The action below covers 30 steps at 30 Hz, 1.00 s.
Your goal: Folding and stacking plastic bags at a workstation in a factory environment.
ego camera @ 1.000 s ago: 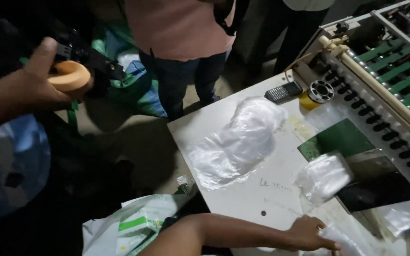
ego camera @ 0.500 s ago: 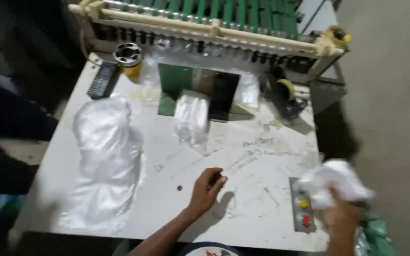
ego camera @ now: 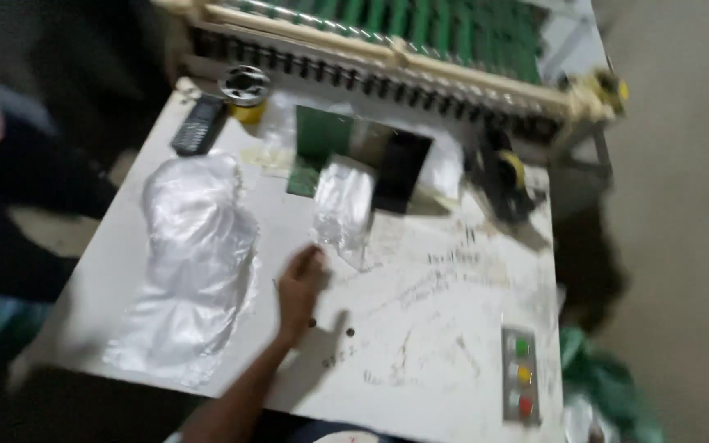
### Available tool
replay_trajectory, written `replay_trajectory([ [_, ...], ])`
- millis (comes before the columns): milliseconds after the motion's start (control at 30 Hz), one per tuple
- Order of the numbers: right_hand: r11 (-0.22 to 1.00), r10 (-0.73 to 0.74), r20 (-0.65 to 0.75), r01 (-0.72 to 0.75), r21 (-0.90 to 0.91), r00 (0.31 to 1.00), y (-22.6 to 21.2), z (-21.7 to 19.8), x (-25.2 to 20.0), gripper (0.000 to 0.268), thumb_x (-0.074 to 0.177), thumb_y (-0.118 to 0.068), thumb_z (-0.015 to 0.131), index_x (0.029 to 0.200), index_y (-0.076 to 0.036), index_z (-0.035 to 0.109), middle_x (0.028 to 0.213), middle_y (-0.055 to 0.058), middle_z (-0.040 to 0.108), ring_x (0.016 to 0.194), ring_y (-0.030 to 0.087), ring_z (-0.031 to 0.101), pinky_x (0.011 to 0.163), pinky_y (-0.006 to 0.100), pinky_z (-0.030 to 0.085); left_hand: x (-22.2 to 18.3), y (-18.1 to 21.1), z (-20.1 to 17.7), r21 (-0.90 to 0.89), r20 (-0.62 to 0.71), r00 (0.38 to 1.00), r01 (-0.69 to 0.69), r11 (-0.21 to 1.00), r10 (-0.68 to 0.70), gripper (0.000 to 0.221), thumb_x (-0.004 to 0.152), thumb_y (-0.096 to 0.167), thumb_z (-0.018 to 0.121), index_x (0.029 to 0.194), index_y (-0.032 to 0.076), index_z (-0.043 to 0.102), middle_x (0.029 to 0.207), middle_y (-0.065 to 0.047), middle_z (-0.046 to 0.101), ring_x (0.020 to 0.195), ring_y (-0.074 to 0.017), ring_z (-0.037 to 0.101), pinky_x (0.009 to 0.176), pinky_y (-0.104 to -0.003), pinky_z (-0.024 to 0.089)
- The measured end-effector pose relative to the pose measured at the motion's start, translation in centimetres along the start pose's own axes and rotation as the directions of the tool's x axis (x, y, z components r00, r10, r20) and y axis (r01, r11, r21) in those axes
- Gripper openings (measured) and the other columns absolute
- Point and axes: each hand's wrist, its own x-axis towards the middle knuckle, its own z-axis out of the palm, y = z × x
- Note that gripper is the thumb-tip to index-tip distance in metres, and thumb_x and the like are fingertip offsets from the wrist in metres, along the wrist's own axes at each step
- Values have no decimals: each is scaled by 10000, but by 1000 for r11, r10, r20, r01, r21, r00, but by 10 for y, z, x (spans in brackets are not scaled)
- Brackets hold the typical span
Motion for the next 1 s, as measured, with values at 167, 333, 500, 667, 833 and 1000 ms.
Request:
replay_trajectory([
  [167,978,-6,138,-23,207,990,-190,178,-64,386,1165,-132,732,1471,22,554,1289,246,586,1194,293,604,1026,461,487,107,70,-40,-355,-81,997,-27,935,-1,229,961,268,722,815,157,585,697,52,507,550,-43,475,496,-184,399],
  [333,962,23,523,-161,220,852,-332,328,-69,527,947,-158,756,1352,126,573,1306,392,596,1191,454,624,1052,528,477,187,83,-42,-578,39,989,139,804,-143,630,929,433,794,650,180,290,602,88,203,496,-60,287,490,-211,228],
  [500,997,55,306,-68,31,950,-292,419,-52,449,990,-360,734,1302,-47,653,1256,182,687,1057,297,698,937,455,548,213,108,-17,-611,-30,960,204,765,-279,802,815,533,850,994,34,248,693,37,243,514,-90,274,493,-225,252],
  [667,999,22,250,-28,22,968,-293,424,-56,323,999,-269,730,1269,-94,697,1207,125,739,1028,254,732,880,409,577,315,54,-20,-499,32,946,296,815,-324,1427,695,743,825,1546,-89,36,1443,-279,251,1171,-284,503,693,-307,416],
  [833,995,22,284,-50,90,958,-287,421,-57,325,980,-169,729,1286,-76,675,1180,142,739,1080,262,716,901,412,590,242,97,15,-248,-228,971,13,969,-71,586,806,576,837,897,69,557,641,56,311,436,-33,315,401,-175,216],
  [1000,997,-2,289,-22,80,957,-302,414,-61,299,982,-135,717,1266,-51,681,1172,165,739,1071,292,715,902,439,572,296,1,-26,-342,-223,971,-165,925,91,410,929,386,816,780,106,556,666,-22,485,568,-109,567,543,-206,473],
])
